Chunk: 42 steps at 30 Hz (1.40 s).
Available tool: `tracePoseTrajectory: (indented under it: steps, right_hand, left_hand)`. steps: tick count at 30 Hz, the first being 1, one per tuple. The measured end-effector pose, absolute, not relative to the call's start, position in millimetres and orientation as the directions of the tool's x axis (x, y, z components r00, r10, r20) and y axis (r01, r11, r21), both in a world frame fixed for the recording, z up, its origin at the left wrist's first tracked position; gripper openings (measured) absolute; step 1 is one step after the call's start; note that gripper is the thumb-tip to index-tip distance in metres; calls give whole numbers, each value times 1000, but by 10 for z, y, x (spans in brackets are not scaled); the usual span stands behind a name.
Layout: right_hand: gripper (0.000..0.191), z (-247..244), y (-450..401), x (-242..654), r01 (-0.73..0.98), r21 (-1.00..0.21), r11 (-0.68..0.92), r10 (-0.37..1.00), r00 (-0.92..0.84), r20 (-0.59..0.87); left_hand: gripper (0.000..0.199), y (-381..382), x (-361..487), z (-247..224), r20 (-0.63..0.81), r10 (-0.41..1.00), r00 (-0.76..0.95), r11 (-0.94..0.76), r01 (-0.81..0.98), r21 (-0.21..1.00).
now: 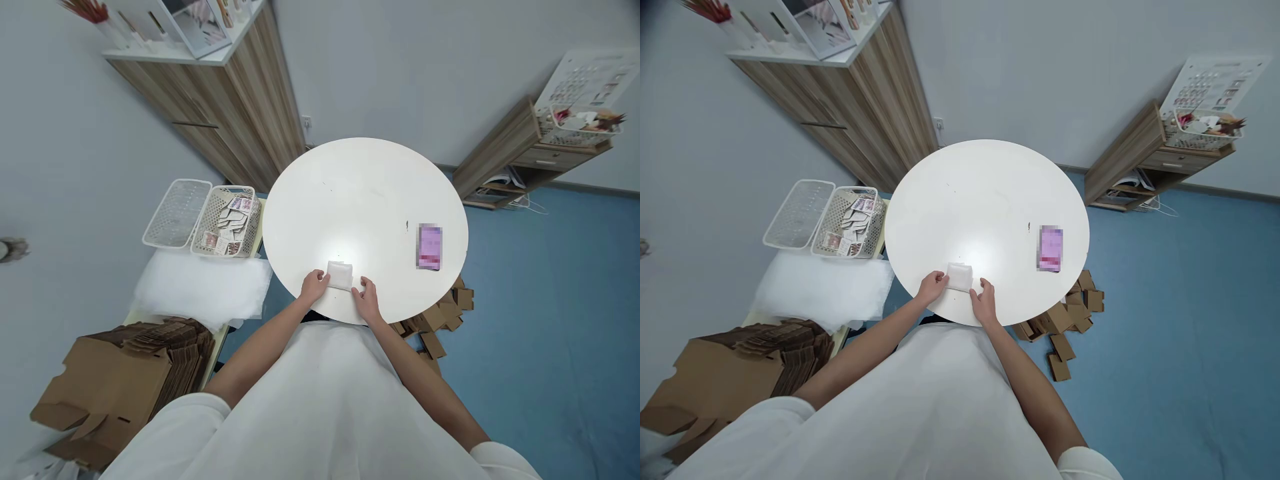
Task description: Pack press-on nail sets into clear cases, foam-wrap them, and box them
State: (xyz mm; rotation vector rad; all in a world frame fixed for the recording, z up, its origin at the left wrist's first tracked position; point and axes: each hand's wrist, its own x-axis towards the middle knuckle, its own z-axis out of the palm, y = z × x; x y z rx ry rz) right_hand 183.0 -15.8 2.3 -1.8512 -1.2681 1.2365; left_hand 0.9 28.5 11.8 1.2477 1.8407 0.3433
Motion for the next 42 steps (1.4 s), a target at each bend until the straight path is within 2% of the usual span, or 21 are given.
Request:
tracePoseTrajectory:
  steps: [5, 10, 15, 19, 28, 34, 42]
  right_hand:
    - [50, 72, -160, 1829, 251, -835, -489, 872, 139, -469]
    - [48, 100, -102, 1748, 180, -824, -537, 842, 173, -511]
    - [38, 84, 28, 1642, 243, -835, -494, 869, 139, -474]
    - [38, 48, 156, 1474, 263, -840, -475, 880, 156, -448]
    - [30, 80, 819, 618, 316, -842, -437, 899, 119, -422]
    - [34, 89, 1260, -79, 264, -870, -416, 907, 51, -418]
    - [43, -12, 1740, -530, 279, -911, -305, 950, 25, -310]
  left_hand:
    - [47, 160, -26, 133, -631, 763, -139, 611, 473, 634]
    - [52, 155, 21, 135, -644, 759, -101, 630, 369, 684]
    - [51, 209, 60, 164, -593, 805, 1, 557, 338, 758]
    - [54, 266, -59, 170, -573, 819, -19, 549, 315, 774]
    - [46, 668, -900, 137, -486, 874, -6, 466, 292, 835]
    - [54, 1014, -1495, 84, -458, 886, -66, 458, 271, 847]
    - [55, 1471, -1812, -59, -312, 946, -92, 325, 298, 898]
